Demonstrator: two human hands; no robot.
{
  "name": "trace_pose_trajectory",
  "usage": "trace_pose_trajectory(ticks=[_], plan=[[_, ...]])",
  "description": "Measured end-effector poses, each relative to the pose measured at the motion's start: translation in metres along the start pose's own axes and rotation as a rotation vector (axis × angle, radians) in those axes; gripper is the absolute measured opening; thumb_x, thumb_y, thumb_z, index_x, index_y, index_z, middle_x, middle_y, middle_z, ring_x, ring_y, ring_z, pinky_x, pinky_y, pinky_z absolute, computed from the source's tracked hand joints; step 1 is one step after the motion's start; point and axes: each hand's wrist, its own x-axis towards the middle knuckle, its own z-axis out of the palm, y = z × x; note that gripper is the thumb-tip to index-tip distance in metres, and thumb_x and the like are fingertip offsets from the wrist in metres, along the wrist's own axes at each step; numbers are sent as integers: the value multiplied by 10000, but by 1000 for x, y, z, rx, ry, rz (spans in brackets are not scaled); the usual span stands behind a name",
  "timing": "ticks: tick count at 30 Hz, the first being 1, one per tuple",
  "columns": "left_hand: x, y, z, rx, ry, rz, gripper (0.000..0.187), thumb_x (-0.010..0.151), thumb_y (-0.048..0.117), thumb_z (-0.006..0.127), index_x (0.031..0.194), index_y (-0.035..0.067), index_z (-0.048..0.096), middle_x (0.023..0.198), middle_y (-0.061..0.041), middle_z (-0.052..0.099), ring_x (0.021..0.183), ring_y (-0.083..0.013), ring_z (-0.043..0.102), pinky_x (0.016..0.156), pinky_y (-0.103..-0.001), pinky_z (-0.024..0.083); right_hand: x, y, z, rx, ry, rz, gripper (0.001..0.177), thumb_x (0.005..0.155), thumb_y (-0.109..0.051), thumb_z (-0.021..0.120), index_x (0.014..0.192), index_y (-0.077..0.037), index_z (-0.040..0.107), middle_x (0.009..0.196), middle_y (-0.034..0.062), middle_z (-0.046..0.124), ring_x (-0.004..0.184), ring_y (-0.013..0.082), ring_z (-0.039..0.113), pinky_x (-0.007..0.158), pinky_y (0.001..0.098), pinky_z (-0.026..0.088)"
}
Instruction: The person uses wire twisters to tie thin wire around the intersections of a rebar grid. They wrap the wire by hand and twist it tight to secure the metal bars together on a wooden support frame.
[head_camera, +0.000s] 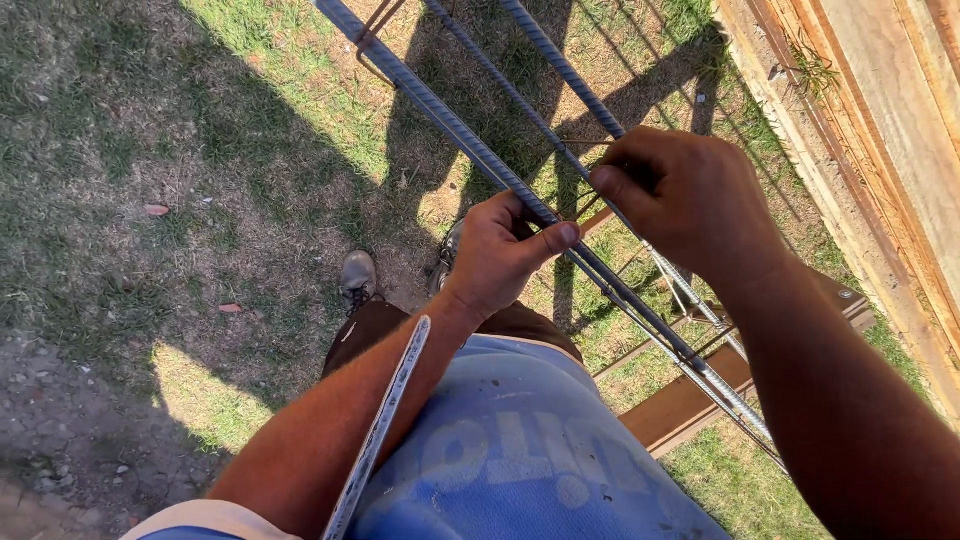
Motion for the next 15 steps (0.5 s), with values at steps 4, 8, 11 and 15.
trace_pose_trajectory(ticks=[4, 8, 11, 15], plan=[[1, 4, 0, 28, 5, -50, 298, 843, 309, 999, 867, 87, 803, 478, -4, 611, 465, -36, 561, 487, -167, 407, 28, -16, -20, -272, -284, -23, 314, 1067, -432, 718, 1013, -127, 774, 780, 208, 760, 802, 538, 739, 803, 623, 576], [-1, 7, -3, 12, -4, -55, 273, 851, 273, 994, 857, 85, 796, 468, 3, 589, 490, -20, 548, 501, -152, 392, 48, -39, -24, -281, -624, 111, 451, 1023, -530, 681, 889, -132, 845, 737, 182, 790, 825, 458, 773, 881, 550, 584], [-2, 12, -2, 36, 5, -54, 292, 843, 279, 998, 847, 76, 789, 445, -7, 572, 458, -35, 538, 480, -166, 382, 61, -33, -16, -300, -688, 121, 451, 982, -578, 706, 774, -211, 864, 668, 133, 766, 750, 429, 762, 816, 535, 579], [-4, 16, -4, 47, 7, -71, 324, 846, 339, 998, 896, 87, 802, 482, -31, 635, 495, -47, 595, 520, -172, 441, 59, -29, -9, -262, -676, 156, 351, 947, -552, 726, 830, -274, 906, 674, 142, 746, 757, 432, 755, 787, 545, 577]])
